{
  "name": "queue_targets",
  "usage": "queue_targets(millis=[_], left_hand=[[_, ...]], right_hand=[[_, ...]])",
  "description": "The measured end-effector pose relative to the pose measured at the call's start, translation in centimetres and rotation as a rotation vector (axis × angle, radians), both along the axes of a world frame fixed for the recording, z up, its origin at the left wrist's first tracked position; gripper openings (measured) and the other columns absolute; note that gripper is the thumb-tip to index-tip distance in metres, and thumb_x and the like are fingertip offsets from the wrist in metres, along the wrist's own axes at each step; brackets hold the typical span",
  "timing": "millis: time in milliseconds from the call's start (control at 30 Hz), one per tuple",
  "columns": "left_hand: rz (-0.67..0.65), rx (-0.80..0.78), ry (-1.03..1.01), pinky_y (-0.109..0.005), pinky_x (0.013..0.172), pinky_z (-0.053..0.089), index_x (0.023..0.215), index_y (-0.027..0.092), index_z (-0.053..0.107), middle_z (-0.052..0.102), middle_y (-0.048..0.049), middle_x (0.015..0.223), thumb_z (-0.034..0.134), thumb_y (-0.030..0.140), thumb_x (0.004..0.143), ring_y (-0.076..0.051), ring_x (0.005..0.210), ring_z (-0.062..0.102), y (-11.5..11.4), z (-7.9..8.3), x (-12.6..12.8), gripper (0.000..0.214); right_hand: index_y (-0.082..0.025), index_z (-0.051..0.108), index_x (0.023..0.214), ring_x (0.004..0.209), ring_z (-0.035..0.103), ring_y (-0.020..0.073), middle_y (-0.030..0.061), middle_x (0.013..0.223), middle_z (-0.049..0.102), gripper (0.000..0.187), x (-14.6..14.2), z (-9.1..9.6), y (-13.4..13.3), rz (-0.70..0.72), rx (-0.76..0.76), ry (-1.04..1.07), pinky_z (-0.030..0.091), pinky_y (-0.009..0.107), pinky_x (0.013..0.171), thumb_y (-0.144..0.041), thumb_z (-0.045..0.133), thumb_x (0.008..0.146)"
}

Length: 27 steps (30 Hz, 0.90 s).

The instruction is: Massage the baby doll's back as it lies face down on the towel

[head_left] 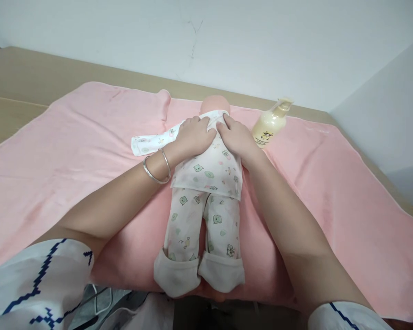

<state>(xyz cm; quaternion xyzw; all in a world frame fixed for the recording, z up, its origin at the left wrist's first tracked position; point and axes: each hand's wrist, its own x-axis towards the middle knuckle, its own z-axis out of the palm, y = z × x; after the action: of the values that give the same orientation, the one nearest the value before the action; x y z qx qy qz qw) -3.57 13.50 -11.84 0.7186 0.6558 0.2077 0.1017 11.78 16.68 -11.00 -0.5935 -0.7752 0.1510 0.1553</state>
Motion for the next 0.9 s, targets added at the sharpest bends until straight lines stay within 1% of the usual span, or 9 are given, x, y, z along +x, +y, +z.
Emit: queue_targets(millis=[100,200,300,367,433,533,667,767,900], left_hand=[[-0.014,0.034,0.036,-0.054,0.115,0.045,0.130,0.016,0.064,0.065,-0.0180,0.131,0.034,0.033,0.097,-0.036,0.130,0.057,-0.4,0.0,0.5,0.047],[-0.036,0.025,0.028,-0.053,0.114,0.046,0.125,0.014,0.065,0.066,-0.0196,0.127,0.032,0.032,0.098,-0.036,0.126,0.059,0.1,0.0,0.2,0.047],[-0.064,-0.023,-0.020,-0.051,0.105,0.049,0.117,0.014,0.065,0.068,-0.0200,0.120,0.030,0.030,0.096,-0.036,0.117,0.063,1.0,0.0,-0.5,0.044],[-0.067,-0.031,-0.052,-0.049,0.099,0.051,0.113,0.016,0.065,0.070,-0.0183,0.115,0.031,0.028,0.095,-0.034,0.110,0.065,1.4,0.0,-0.9,0.040],[-0.054,-0.011,-0.066,-0.047,0.096,0.051,0.111,0.018,0.065,0.071,-0.0166,0.110,0.032,0.027,0.095,-0.033,0.106,0.066,1.5,-0.1,-1.1,0.038],[-0.042,0.017,-0.073,-0.044,0.097,0.051,0.111,0.017,0.067,0.072,-0.0157,0.109,0.032,0.029,0.096,-0.031,0.104,0.066,1.4,-0.4,-1.1,0.040],[-0.042,0.006,-0.053,-0.045,0.102,0.051,0.111,0.015,0.069,0.071,-0.0164,0.114,0.031,0.031,0.097,-0.030,0.108,0.065,1.2,-0.3,-0.8,0.044],[-0.025,-0.008,0.020,-0.049,0.106,0.051,0.113,0.012,0.069,0.069,-0.0189,0.117,0.032,0.030,0.098,-0.033,0.112,0.064,0.7,0.2,-0.3,0.044],[-0.003,0.011,0.064,-0.053,0.109,0.049,0.116,0.013,0.069,0.065,-0.0199,0.121,0.033,0.027,0.097,-0.035,0.117,0.062,-0.4,0.5,0.5,0.043]], right_hand=[[-0.017,0.036,0.167,0.141,0.052,0.0395,0.0165,0.155,0.053,0.072,0.0,0.0,-0.1,0.010,0.008,-0.038,0.042,0.059,0.118,-0.054,0.026,0.106],[-0.013,0.049,0.156,0.130,0.060,0.0400,0.0201,0.142,0.062,0.064,-0.5,0.7,-1.3,0.038,0.028,-0.149,0.045,0.058,0.112,-0.046,0.023,0.108],[-0.010,0.060,0.139,0.121,0.062,0.0366,0.0211,0.132,0.066,0.054,-1.3,1.6,-3.0,0.066,0.051,-0.235,0.047,0.053,0.109,-0.035,0.025,0.107],[-0.008,0.062,0.133,0.119,0.062,0.0349,0.0219,0.130,0.066,0.050,-1.8,2.0,-3.8,0.077,0.062,-0.262,0.048,0.050,0.108,-0.032,0.027,0.107],[-0.007,0.062,0.132,0.119,0.062,0.0340,0.0222,0.129,0.066,0.048,-2.0,2.0,-4.0,0.076,0.067,-0.259,0.048,0.049,0.108,-0.030,0.028,0.106],[-0.011,0.061,0.137,0.125,0.059,0.0338,0.0200,0.138,0.063,0.050,-1.8,1.4,-3.1,0.074,0.054,-0.184,0.046,0.051,0.113,-0.030,0.030,0.104],[-0.017,0.046,0.157,0.142,0.048,0.0372,0.0169,0.158,0.048,0.061,-1.2,0.4,-1.4,0.051,0.037,-0.091,0.040,0.058,0.119,-0.038,0.027,0.104],[-0.016,0.041,0.161,0.137,0.053,0.0372,0.0174,0.157,0.049,0.066,-0.9,0.2,-1.0,0.029,0.024,-0.057,0.041,0.058,0.118,-0.043,0.027,0.103],[-0.016,0.046,0.157,0.126,0.060,0.0362,0.0174,0.150,0.056,0.065,-0.9,0.3,-1.0,0.023,0.026,-0.057,0.045,0.056,0.114,-0.044,0.028,0.101]])
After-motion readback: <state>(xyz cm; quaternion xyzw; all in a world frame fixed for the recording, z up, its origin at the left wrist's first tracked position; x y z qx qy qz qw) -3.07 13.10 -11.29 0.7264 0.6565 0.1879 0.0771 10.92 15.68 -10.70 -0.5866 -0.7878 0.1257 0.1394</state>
